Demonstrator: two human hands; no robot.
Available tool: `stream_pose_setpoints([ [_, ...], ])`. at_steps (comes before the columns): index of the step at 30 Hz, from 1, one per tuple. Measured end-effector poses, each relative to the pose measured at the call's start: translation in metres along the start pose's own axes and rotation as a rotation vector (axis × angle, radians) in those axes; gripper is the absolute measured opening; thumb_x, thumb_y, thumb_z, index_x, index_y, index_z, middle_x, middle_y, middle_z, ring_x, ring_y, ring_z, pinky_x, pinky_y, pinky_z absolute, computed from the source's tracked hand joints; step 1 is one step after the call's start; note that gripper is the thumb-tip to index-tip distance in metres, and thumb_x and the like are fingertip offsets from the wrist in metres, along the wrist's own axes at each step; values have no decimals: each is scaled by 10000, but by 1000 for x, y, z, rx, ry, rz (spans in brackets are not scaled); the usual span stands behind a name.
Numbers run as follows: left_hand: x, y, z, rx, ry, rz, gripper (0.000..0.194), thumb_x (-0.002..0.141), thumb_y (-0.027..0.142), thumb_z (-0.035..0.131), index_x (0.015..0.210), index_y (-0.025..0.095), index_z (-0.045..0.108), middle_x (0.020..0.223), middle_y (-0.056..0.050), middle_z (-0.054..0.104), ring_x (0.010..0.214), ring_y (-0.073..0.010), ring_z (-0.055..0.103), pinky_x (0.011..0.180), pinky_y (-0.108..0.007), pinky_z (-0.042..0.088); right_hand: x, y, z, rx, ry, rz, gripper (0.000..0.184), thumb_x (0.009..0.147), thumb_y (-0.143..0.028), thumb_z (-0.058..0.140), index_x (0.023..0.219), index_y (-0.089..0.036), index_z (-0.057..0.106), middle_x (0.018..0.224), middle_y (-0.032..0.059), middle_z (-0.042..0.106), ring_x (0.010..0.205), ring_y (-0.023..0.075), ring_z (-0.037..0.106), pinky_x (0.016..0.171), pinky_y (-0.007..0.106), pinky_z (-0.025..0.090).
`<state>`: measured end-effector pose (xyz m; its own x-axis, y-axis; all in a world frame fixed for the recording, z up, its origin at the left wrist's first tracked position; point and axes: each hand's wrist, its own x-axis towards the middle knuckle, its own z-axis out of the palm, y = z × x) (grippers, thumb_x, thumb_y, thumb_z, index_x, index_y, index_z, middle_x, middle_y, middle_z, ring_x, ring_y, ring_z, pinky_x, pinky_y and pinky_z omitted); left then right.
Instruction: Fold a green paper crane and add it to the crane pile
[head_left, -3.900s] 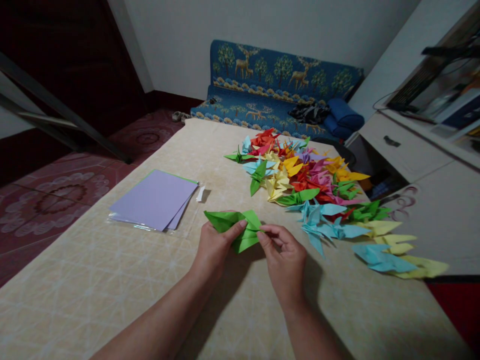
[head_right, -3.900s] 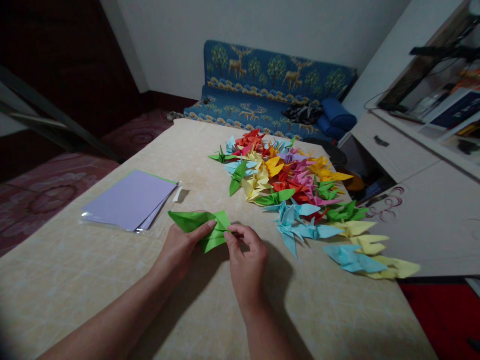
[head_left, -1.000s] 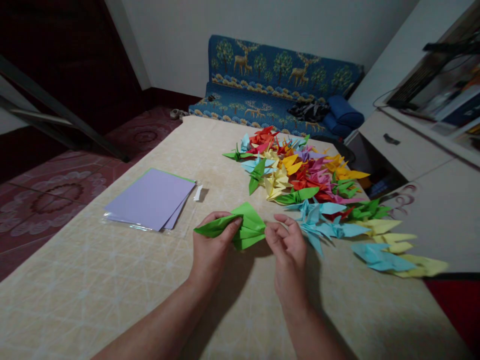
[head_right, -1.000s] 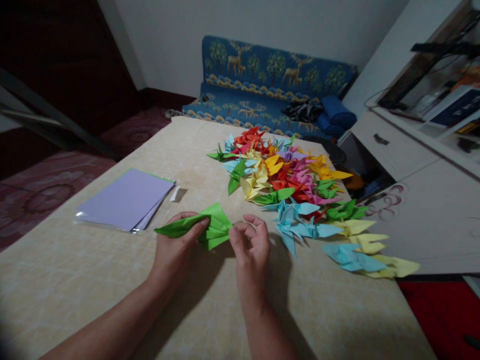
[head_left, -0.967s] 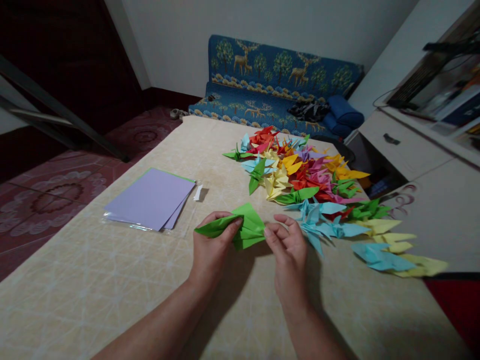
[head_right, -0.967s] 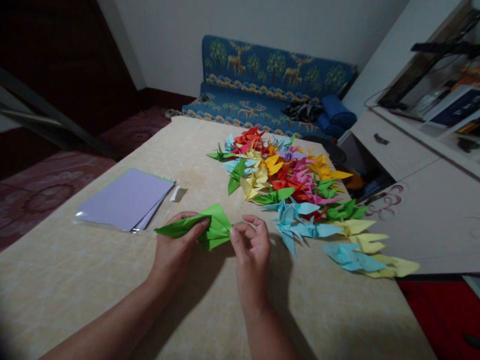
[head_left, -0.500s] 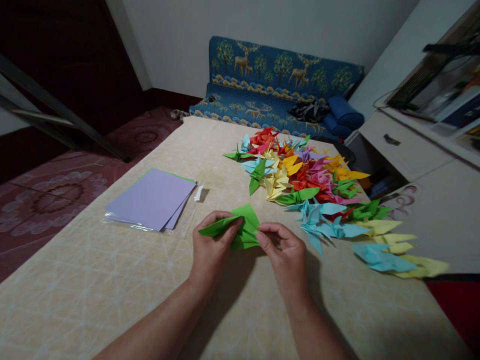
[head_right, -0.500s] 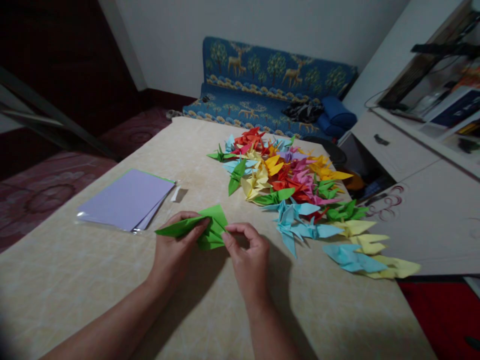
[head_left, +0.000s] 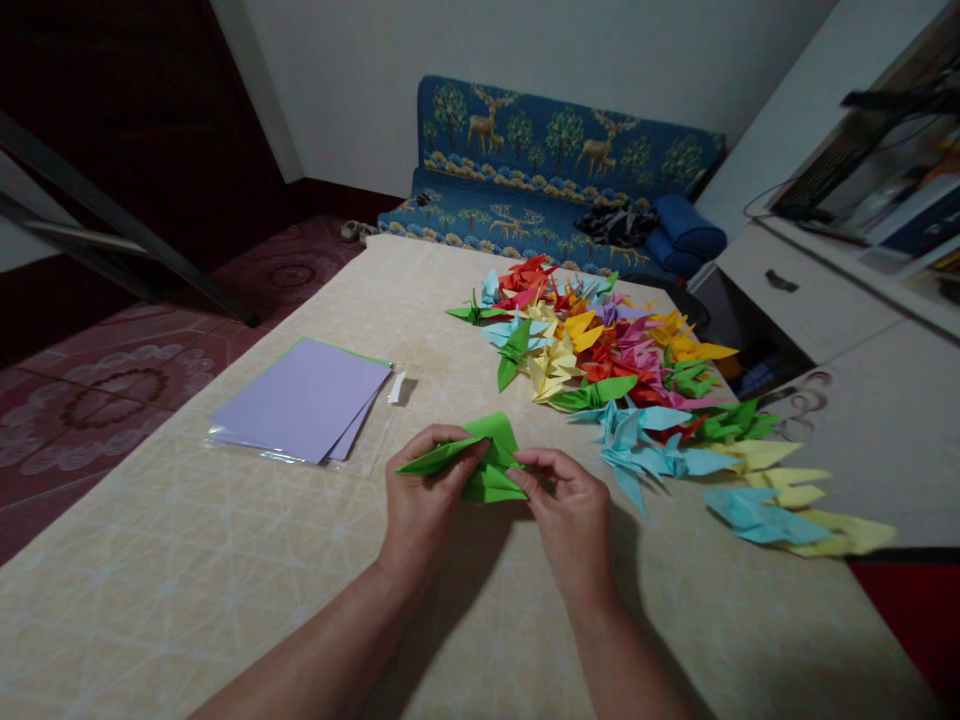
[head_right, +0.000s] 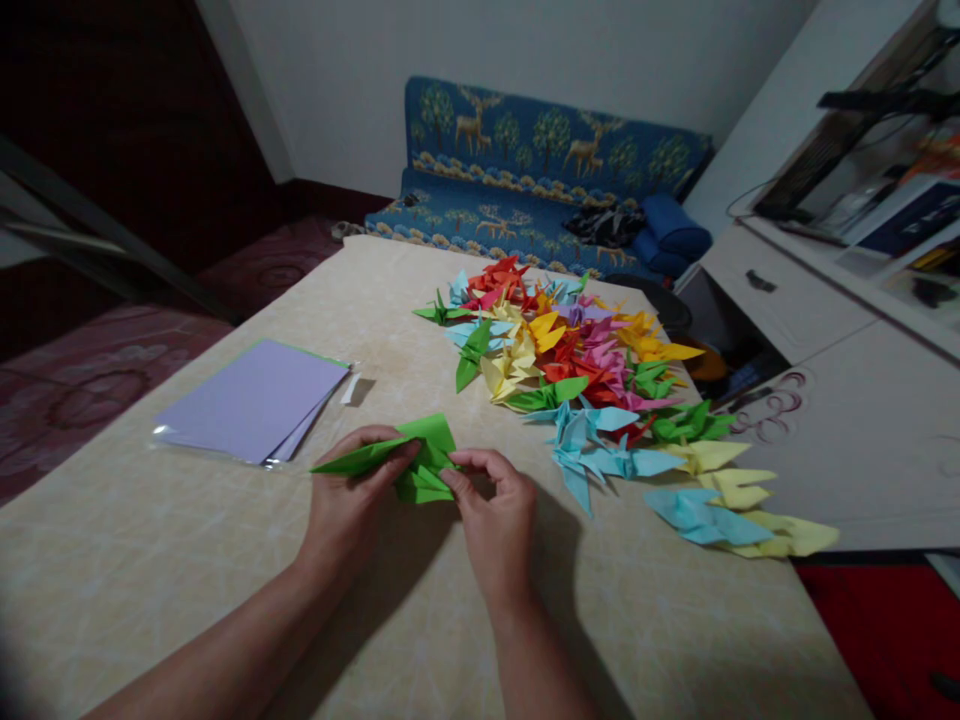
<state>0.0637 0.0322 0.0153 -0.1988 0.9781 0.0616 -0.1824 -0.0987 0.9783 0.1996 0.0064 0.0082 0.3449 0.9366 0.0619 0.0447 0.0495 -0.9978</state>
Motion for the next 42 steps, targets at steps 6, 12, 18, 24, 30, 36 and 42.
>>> stream_pose_setpoints([
  [6, 0, 2, 2, -4, -10, -9, 151, 654, 222, 823, 710, 164, 695, 706, 1, 652, 665, -119, 589, 598, -204, 454, -1, 1, 0, -47, 33, -99, 38, 728, -200, 739, 699, -199, 715, 705, 2, 679, 694, 163, 621, 646, 264, 484],
  [12, 4, 2, 3, -90, -66, -214, 242, 591, 244, 857, 720, 143, 679, 649, 8, 664, 564, -114, 590, 536, -210, 460, 2, -6, -7, -77, -76, -154, 175, 779, -294, 695, 645, -188, 660, 839, 42, 631, 819, 193, 603, 716, 294, 478],
  [18, 6, 8, 3, -2, -292, -202, 184, 595, 228, 845, 670, 131, 707, 638, -31, 692, 573, -134, 619, 564, -225, 496, 6, -5, -9, 30, -173, -73, 266, 773, -335, 721, 1015, -229, 690, 1071, 67, 665, 971, 225, 630, 821, 336, 504],
  [24, 8, 11, -1, 25, -250, -66, 252, 630, 187, 809, 871, 170, 739, 834, -58, 742, 723, -177, 684, 646, -245, 537, 7, -5, -8, 9, -36, -138, 135, 814, -299, 689, 738, -188, 680, 903, 52, 662, 861, 197, 635, 763, 296, 510],
  [30, 2, 13, -5, 128, -407, 171, 243, 695, 89, 700, 921, 179, 691, 849, -59, 721, 660, -167, 678, 553, -222, 502, 2, -9, -6, 32, -205, -290, 112, 806, -193, 689, 911, -231, 698, 1104, 78, 615, 1082, 232, 592, 889, 342, 496],
  [36, 1, 13, -9, 235, -309, 388, 139, 710, 108, 703, 818, 195, 720, 989, -119, 732, 733, -188, 678, 566, -237, 502, 2, -5, -8, 32, -100, -349, 96, 835, -150, 647, 832, -237, 690, 1034, 66, 622, 1011, 222, 611, 850, 352, 501],
  [42, 7, 18, -10, 329, -357, 563, 216, 744, 82, 647, 823, 232, 781, 896, -95, 742, 766, -190, 694, 603, -242, 537, 1, -11, -10, -39, -130, -423, 189, 842, -157, 662, 974, -278, 725, 1207, 75, 563, 1062, 226, 596, 878, 372, 502],
])
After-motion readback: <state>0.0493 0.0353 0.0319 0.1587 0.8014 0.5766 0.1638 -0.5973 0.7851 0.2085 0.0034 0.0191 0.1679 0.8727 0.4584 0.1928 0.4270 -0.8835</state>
